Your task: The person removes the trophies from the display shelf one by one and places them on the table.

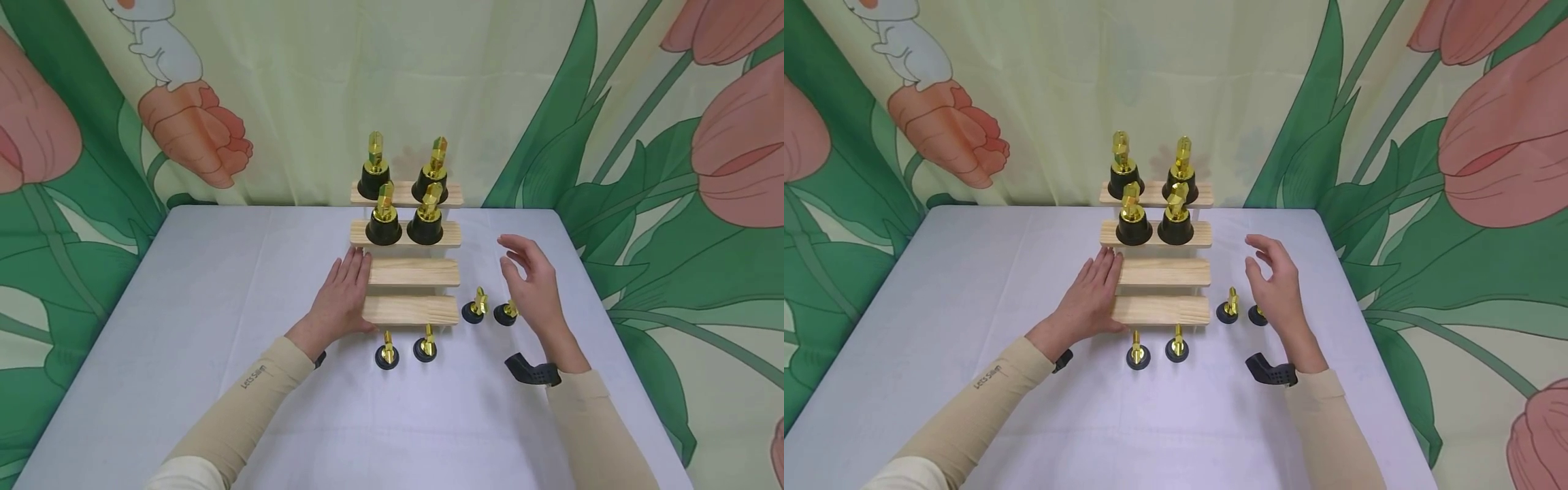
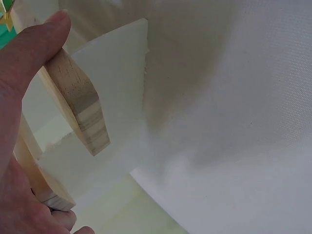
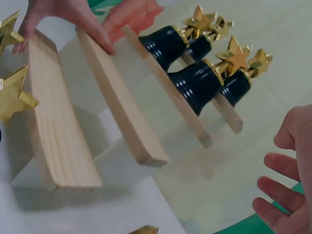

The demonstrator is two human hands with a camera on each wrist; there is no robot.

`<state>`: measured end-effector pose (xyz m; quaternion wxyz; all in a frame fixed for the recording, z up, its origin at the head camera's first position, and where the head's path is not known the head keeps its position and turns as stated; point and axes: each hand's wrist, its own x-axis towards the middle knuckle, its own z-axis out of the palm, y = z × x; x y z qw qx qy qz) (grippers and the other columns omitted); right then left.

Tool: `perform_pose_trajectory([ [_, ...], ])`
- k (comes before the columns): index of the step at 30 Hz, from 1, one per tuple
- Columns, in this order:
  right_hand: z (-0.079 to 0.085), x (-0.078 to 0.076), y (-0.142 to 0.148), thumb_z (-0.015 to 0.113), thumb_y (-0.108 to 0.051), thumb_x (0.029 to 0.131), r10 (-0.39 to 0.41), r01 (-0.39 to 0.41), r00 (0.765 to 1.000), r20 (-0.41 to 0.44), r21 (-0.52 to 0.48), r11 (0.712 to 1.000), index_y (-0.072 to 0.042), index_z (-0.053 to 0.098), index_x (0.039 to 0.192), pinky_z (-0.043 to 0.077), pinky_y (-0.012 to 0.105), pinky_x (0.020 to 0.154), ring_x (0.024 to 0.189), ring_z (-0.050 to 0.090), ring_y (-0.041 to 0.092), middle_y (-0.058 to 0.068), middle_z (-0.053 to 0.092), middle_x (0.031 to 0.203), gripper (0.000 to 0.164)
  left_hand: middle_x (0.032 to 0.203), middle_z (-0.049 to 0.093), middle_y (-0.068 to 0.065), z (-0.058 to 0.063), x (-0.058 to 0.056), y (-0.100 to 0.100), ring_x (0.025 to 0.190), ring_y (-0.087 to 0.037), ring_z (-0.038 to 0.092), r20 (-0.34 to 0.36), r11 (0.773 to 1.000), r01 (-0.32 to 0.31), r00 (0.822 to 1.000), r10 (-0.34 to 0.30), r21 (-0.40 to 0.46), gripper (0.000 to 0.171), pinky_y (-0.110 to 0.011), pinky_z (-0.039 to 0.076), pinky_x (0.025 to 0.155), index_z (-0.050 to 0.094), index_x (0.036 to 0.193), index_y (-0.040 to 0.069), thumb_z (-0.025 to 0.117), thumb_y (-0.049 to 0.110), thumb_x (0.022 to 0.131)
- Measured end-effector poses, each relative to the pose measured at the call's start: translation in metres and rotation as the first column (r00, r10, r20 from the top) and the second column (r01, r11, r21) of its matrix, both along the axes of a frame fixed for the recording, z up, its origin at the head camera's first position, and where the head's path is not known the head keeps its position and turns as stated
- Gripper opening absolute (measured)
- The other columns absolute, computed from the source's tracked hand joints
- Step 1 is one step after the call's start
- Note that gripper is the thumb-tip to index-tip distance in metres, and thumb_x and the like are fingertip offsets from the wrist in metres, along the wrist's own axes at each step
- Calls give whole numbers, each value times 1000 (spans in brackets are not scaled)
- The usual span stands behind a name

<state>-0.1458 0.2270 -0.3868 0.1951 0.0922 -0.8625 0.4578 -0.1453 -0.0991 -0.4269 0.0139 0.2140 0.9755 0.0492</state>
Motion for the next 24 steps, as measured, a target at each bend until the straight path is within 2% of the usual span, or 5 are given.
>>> perform_pose_trajectory([
  [5,4,-4,-8,54,-12,100,8,-8,1000,3,15,1000,-5,55,134,44,26,109,129,54,17,8,59,136,34,165,6,-25,1,2,1,155,-37,4,-14,1000,-1,1000,1,-1,145,-49,10,126,6,157,-5,91,58,57],
  [12,8,-7,-13,54,-11,100,26,-26,1000,-13,17,1000,-5,55,134,45,35,110,129,54,17,9,59,135,34,164,6,-26,-1,9,2,154,-38,5,-46,1000,8,999,-8,-15,139,-48,12,126,5,156,-7,89,55,63],
  [20,20,-16,-23,55,-8,99,73,-72,996,-53,31,997,-5,56,134,45,29,109,129,55,17,8,60,134,34,164,7,-26,-2,10,1,154,-39,6,-50,1000,4,999,-5,-20,139,-48,13,126,7,156,-7,89,55,63],
  [24,28,-20,-29,55,-7,99,92,-90,993,-70,32,995,-5,56,133,46,34,109,128,55,17,8,60,134,34,164,6,-27,-1,10,2,154,-39,6,-52,1000,10,999,-11,-15,139,-48,13,126,7,155,-8,89,55,63],
])
